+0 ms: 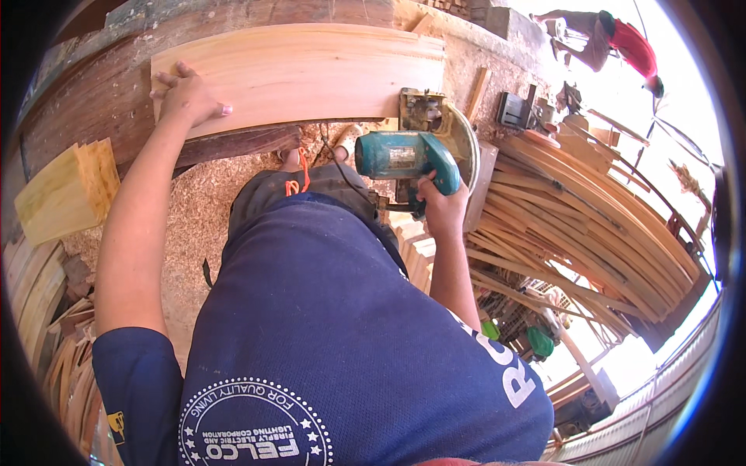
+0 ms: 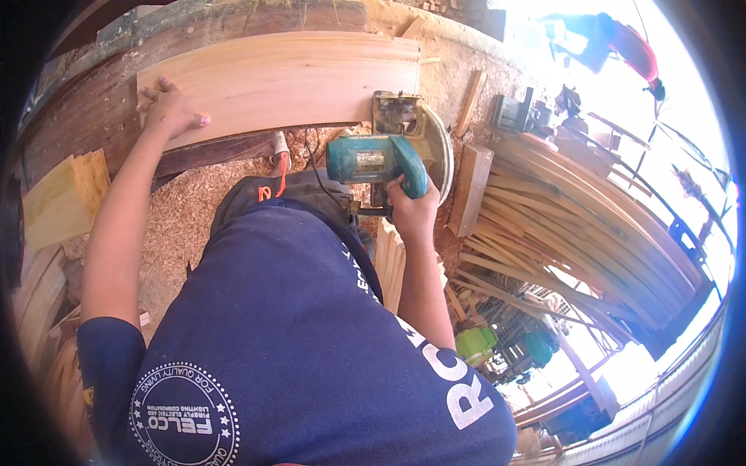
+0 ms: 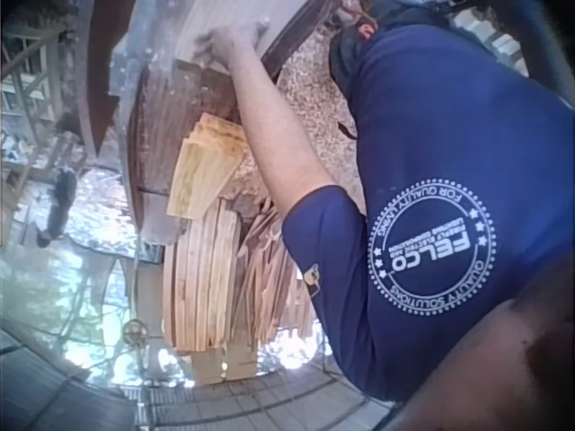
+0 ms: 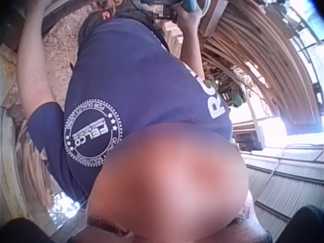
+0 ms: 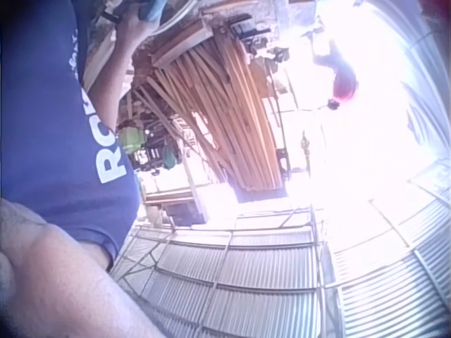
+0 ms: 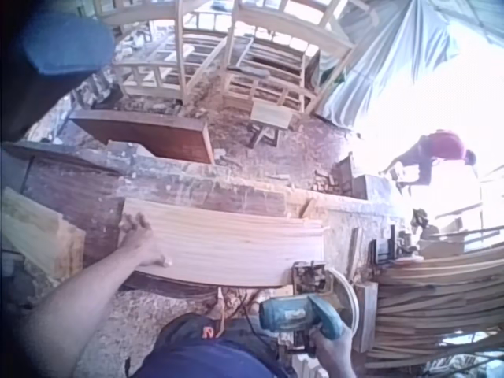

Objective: The person uses a circular saw to cut a wooden board and subsequently organizes a stack of cut boards. The person then picks up a smaller piece of wood and prepares to cut another board with the saw.

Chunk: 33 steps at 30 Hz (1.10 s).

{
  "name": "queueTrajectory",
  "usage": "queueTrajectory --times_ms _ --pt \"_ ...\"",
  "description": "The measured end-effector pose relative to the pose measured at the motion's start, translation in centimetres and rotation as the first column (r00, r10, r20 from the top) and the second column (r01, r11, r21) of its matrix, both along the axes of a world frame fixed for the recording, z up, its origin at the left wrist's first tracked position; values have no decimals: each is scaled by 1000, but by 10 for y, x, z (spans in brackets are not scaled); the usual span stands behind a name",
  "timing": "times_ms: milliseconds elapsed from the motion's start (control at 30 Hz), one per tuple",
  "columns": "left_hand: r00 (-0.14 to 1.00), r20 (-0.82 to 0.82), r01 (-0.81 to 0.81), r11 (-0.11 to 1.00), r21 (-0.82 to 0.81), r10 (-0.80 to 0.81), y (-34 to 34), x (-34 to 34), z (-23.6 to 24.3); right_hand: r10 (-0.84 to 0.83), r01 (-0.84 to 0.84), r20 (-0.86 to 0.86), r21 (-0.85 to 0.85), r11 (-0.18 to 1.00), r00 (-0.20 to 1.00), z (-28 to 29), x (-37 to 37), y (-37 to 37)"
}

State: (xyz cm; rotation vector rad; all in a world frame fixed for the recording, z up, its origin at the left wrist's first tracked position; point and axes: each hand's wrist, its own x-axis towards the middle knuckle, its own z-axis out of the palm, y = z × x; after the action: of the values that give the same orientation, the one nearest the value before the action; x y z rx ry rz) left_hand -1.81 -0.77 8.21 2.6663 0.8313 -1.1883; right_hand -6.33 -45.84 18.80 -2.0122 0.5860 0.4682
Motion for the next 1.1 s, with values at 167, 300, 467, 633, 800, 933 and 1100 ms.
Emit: queueTrajectory --times_ms 167,300,467,633,800,933,1100 --pt "999 -25 24 1000 2 -24 -1 1 1 -8 7 10 27 1000 1000 2 2 0" --pt "1000 10 -4 1000 15 4 0 -2 -2 -15 15 -19 -4 1000 1000 5 4 3" --pt "1000 -23 19 1000 7 -19 1 0 -5 -29 28 22 32 999 999 -7 -7 -3" --pt "1000 -4 4 1000 19 -4 5 -3 -15 -18 16 43 57 998 999 -23 -18 -11" --pt "999 -31 43 999 19 -42 1 2 -6 -10 5 97 52 999 995 -40 -29 -18" --pt "999 -38 29 1000 3 -29 -4 4 9 -9 -3 132 89 996 991 -46 -32 -21" --pt "999 -3 38 999 -12 -38 -3 1 9 -15 10 86 58 998 996 -36 -25 -15"
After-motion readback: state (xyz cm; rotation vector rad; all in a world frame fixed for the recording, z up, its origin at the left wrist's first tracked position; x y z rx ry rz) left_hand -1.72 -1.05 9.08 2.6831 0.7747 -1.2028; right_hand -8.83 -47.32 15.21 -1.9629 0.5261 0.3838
